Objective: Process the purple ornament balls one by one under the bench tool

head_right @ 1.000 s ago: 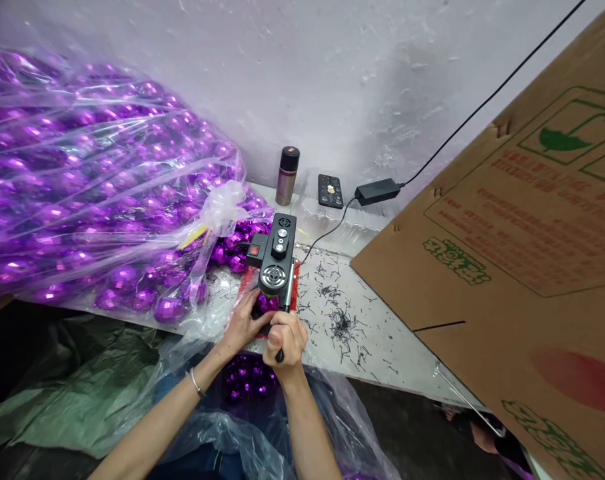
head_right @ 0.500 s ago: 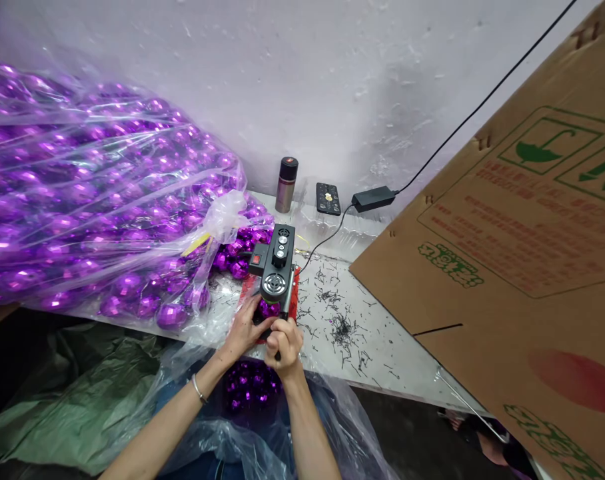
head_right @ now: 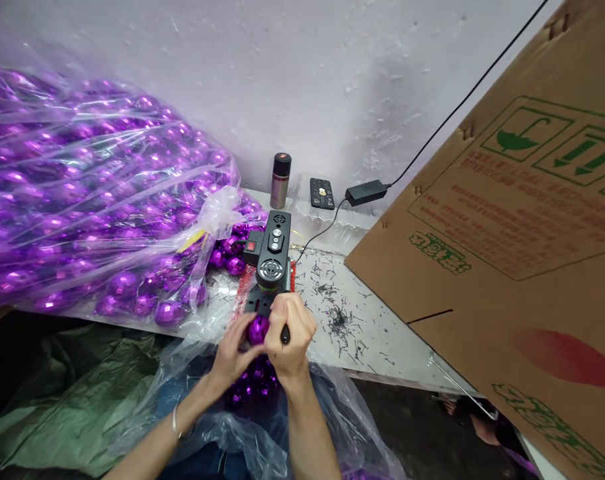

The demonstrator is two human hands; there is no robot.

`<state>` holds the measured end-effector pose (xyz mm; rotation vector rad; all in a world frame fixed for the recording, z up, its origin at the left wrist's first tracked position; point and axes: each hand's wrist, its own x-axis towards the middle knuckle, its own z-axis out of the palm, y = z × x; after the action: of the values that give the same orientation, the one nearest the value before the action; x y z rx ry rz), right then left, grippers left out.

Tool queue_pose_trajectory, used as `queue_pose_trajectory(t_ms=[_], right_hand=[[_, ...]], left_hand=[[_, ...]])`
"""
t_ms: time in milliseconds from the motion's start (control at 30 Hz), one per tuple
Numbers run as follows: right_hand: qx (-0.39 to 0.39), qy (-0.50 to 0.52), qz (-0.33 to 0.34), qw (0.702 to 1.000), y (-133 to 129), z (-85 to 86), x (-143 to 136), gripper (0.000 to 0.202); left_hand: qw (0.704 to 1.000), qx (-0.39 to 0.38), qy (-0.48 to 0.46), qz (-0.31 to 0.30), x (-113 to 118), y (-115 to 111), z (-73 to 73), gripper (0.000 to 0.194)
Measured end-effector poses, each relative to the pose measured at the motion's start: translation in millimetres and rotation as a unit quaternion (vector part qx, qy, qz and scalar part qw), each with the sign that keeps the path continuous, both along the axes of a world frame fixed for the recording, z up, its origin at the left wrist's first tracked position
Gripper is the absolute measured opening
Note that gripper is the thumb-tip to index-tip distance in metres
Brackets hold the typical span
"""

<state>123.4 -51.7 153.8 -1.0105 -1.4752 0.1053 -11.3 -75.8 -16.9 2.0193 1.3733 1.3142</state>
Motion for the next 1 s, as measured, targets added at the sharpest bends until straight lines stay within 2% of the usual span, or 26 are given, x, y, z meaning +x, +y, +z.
queue_pose_trajectory(t_ms=[100,167,200,267,333,400,467,567,700,800,900,1000], right_hand=[[0.023,-0.021,-0.001,1.0,-1.2,-7.9,0.6,0.032],[0.034,-0.025,-0.005,0.999,-1.4,-11.4,0.6,0.032],[0.036,-0.025,-0.006,0.999,-1.3,-12.5,0.5,0.032],[0.037,-0.026,-0.005,0.999,-0.7,-14.2,0.4,0.032],[0.04,-0.029,-0.002,0.999,0.0,-15.5,0.4,0.032],[0.045,-0.031,-0.001,0.998,0.7,-16.7,0.7,0.032],[0.049,-0.032,-0.001,0.998,1.1,-17.6,1.0,0.032],[0.051,-0.034,-0.001,0.998,1.5,-18.3,1.4,0.032],[0.06,-0.042,0.003,0.997,2.0,-20.0,1.8,0.032],[0.059,-0.042,0.004,0.997,1.9,-22.1,2.1,0.032],[0.053,-0.043,0.002,0.998,1.7,-20.4,2.5,0.032],[0.043,-0.044,0.007,0.998,2.6,-11.5,3.0,0.032]], left_hand=[[0.993,0.034,0.07,-0.085,-6.7,-50.0,-21.3,0.084],[0.986,0.052,0.093,-0.127,-9.9,-65.5,-25.6,0.095],[0.985,0.062,0.092,-0.135,-11.4,-64.4,-22.7,0.093],[0.989,0.073,0.069,-0.109,-15.4,-42.8,-6.8,0.068],[0.997,0.057,0.037,-0.018,-21.5,0.0,17.9,0.039],[0.996,0.016,0.031,0.085,-29.3,52.1,42.4,0.037],[0.983,-0.039,0.048,0.174,-36.4,99.1,59.6,0.045],[0.969,-0.105,0.094,0.201,-39.9,140.6,68.0,0.063],[0.962,-0.149,0.151,0.171,-30.3,151.0,65.9,0.065],[0.965,-0.175,0.101,0.167,-26.3,151.4,68.4,0.059],[0.953,-0.244,-0.055,0.169,-33.0,147.4,74.8,0.059],[0.905,-0.293,-0.284,0.118,-44.7,126.3,83.2,0.058]])
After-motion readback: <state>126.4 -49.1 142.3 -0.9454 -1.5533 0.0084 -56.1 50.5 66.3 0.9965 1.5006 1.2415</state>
